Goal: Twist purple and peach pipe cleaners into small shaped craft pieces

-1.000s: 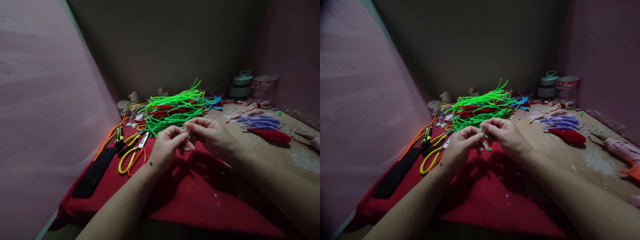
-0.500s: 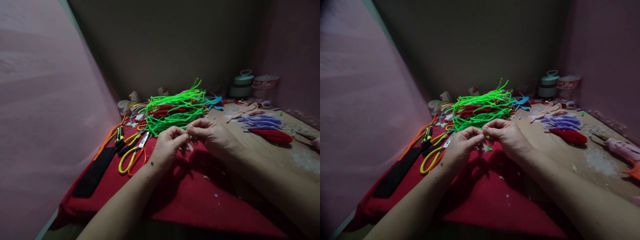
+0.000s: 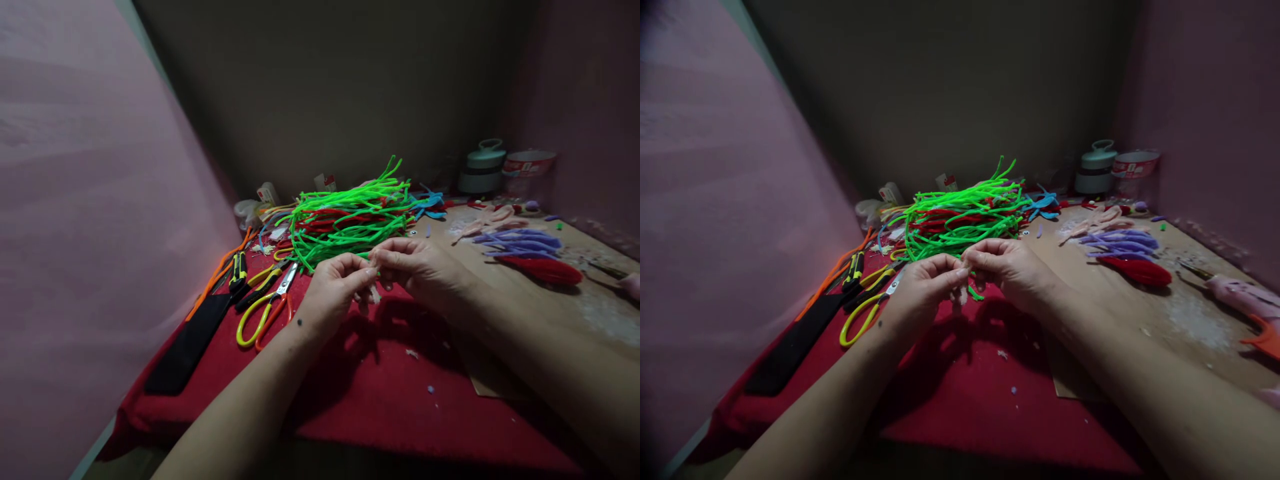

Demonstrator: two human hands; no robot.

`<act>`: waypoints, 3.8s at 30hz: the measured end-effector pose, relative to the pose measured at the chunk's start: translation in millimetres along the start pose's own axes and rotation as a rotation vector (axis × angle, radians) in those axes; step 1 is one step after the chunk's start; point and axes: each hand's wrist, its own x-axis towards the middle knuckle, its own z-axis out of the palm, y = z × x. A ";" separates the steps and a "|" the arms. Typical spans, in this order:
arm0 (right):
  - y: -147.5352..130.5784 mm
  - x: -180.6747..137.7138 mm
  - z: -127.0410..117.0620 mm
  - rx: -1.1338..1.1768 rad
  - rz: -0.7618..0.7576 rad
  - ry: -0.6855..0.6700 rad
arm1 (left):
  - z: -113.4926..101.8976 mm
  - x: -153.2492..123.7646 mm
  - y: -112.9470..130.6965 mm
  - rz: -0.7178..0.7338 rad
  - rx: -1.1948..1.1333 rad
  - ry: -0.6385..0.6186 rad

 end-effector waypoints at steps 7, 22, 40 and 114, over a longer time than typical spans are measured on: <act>3.0 -2.7 7.8 -0.018 -0.070 0.112 | 1.9 0.3 -2.1 0.020 0.013 0.030; 3.1 -9.0 19.0 -0.257 0.065 0.172 | -7.0 8.9 -11.7 -0.003 -0.202 0.114; 2.9 -5.8 21.7 -0.315 0.111 0.126 | -11.7 10.5 -3.8 0.002 -0.046 0.070; 0.0 -6.3 17.2 -0.300 0.285 0.015 | -32.9 2.2 21.6 -0.072 0.463 -0.147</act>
